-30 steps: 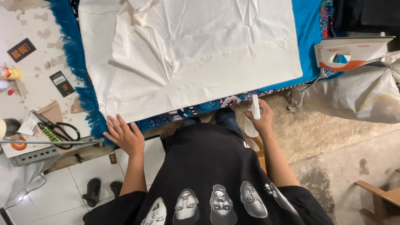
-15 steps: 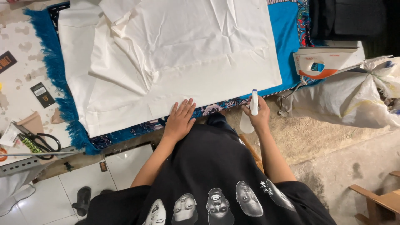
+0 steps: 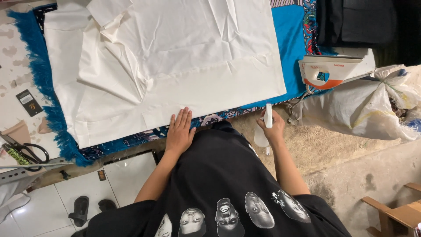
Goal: Ironing and folding a white shirt on a mat on the floor.
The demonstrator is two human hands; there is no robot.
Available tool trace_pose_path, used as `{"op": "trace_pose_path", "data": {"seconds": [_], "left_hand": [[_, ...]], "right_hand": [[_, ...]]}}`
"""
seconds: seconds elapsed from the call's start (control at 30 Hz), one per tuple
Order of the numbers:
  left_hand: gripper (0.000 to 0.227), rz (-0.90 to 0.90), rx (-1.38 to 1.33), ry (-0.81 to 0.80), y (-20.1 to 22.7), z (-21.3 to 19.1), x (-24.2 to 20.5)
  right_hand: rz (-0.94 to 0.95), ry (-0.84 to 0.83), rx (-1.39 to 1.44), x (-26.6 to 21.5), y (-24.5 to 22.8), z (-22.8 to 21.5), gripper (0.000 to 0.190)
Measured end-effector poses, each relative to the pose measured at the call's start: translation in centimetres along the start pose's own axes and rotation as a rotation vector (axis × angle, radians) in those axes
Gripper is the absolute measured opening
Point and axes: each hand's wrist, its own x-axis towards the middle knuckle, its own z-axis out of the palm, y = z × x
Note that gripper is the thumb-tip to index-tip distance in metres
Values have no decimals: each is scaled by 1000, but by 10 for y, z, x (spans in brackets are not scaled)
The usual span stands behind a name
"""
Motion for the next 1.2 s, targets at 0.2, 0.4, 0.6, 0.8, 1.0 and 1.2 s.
{"op": "trace_pose_path", "data": {"seconds": [0.2,0.4,0.6,0.8,1.0,1.2], "left_hand": [[66,-15,35,-28,2,7,1],[66,-22,51,-14,4,7,4],[67,-46,28,-37,-2,10,1],[68,-76,24,-23,-11,10,-5],[68,-96,-15,-50,-22,10,-13],[70,-111,20,-41,-27,2,-19]], "right_hand": [[-56,48,61,30,-18,-7,26],[-66,33,170,60,-48,-3,34],[-80,41,135,64,-32,-5,32],[50,134,120,42,5,-6,24],[-10,-17,55,-7,9,4,31],[-229,-190,94,-34,-8,31,43]]}}
